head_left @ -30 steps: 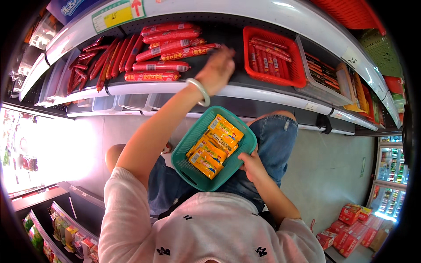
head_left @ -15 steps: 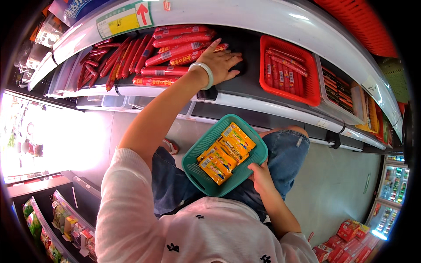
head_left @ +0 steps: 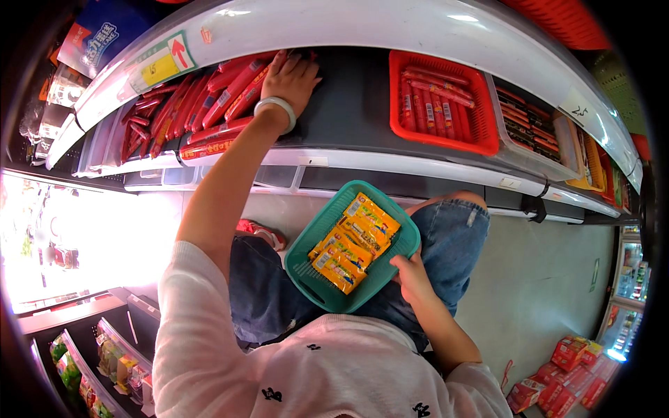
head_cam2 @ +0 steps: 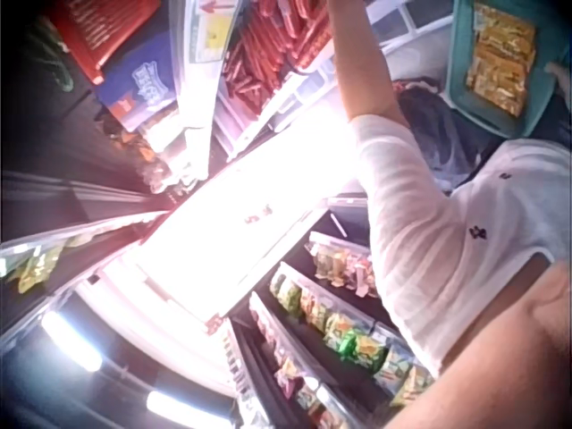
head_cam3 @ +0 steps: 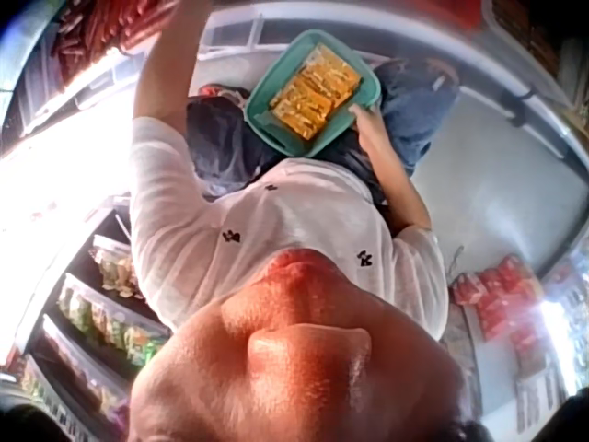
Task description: The person sits on the floor in a store aisle and organizes packaged sausages. They transfer red sausage packages from a red basket into a clear plastic container and arrange yellow packages in a green basket.
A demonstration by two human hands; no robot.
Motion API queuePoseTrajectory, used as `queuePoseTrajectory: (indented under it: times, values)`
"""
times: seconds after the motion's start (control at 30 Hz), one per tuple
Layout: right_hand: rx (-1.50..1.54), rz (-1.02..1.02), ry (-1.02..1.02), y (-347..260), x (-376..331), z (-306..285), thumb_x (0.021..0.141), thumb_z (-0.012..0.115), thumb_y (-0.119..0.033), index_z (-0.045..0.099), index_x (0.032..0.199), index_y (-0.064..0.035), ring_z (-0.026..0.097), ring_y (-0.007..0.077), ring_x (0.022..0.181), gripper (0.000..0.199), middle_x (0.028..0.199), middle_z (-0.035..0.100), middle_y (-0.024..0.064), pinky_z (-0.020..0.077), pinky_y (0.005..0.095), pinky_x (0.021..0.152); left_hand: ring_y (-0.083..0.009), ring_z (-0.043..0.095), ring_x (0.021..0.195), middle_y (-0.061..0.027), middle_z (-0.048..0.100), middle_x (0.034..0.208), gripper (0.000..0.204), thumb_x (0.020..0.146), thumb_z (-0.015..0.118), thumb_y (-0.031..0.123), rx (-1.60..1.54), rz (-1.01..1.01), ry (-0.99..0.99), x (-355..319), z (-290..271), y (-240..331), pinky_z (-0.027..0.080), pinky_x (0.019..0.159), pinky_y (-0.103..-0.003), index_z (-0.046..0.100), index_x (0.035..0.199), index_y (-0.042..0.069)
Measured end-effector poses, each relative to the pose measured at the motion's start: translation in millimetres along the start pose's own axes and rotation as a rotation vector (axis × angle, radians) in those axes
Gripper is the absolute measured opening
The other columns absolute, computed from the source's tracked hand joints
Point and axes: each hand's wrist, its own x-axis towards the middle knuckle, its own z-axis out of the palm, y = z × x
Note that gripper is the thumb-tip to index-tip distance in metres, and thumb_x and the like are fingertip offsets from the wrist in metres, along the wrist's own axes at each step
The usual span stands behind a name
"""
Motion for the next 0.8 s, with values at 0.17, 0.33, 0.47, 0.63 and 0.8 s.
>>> queuePoseTrajectory:
  times: [0.17, 0.33, 0.47, 0.63, 0.8]
  values:
    - [0.025, -0.023, 0.0, 0.1, -0.8, -0.4, 0.081, 0.049, 0.002, 0.023, 0.147, -0.0239, 0.058, 0.0228, 0.107, 0.075, 0.123, 0.049, 0.0068, 0.0568, 0.0406, 0.079, -0.0318, 0.054, 0.118, -0.0135, 0.065, 0.114, 0.036, 0.097, 0.051, 0.032, -0.397, -0.243, -0.023, 55.9, -8.6, 65.5, 0.036, 0.107, -0.044, 0.057, 0.123, 0.009]
    - [-0.001, -0.041, 0.029, 4.4, 0.9, -2.2, 0.082, 0.05, 0.002, 0.025, 0.144, -0.0235, 0.057, 0.0213, 0.106, 0.072, 0.121, 0.05, 0.0061, 0.0568, 0.0393, 0.078, -0.0377, 0.042, 0.133, -0.0178, 0.045, 0.143, 0.045, 0.1, 0.039, 0.036, -0.723, -0.186, -0.341, 73.4, 39.1, 94.5, 0.034, 0.11, -0.046, 0.046, 0.138, 0.013]
    - [-0.074, -0.131, 0.054, 19.7, 8.4, -11.3, 0.082, 0.05, 0.002, 0.028, 0.139, -0.0224, 0.058, 0.019, 0.103, 0.066, 0.118, 0.05, 0.0055, 0.0571, 0.0378, 0.076, -0.0379, 0.045, 0.13, -0.0156, 0.044, 0.145, 0.045, 0.101, 0.035, 0.034, -0.583, -0.431, -0.483, 73.7, 24.0, 77.7, 0.035, 0.109, -0.047, 0.04, 0.14, 0.012]
    - [-0.113, -0.173, 0.04, 21.9, 9.6, -10.2, 0.083, 0.051, 0.001, 0.027, 0.137, -0.0219, 0.059, 0.017, 0.098, 0.064, 0.116, 0.05, 0.0054, 0.0573, 0.0348, 0.071, -0.0391, 0.049, 0.126, -0.0179, 0.048, 0.138, 0.044, 0.101, 0.036, 0.029, -0.461, -0.58, -0.471, 66.6, 33.9, 64.4, 0.04, 0.105, -0.049, 0.038, 0.139, 0.008]
    - [-0.114, -0.199, 0.005, 21.0, 10.3, -13.3, 0.082, 0.052, 0.001, 0.027, 0.137, -0.0217, 0.06, 0.0192, 0.098, 0.064, 0.115, 0.05, 0.0057, 0.0577, 0.0361, 0.071, -0.0416, 0.054, 0.118, -0.0254, 0.054, 0.125, 0.041, 0.097, 0.039, 0.022, -0.365, -0.315, -0.135, 67.2, 46.9, 43.5, 0.045, 0.098, -0.046, 0.041, 0.133, 0.002]
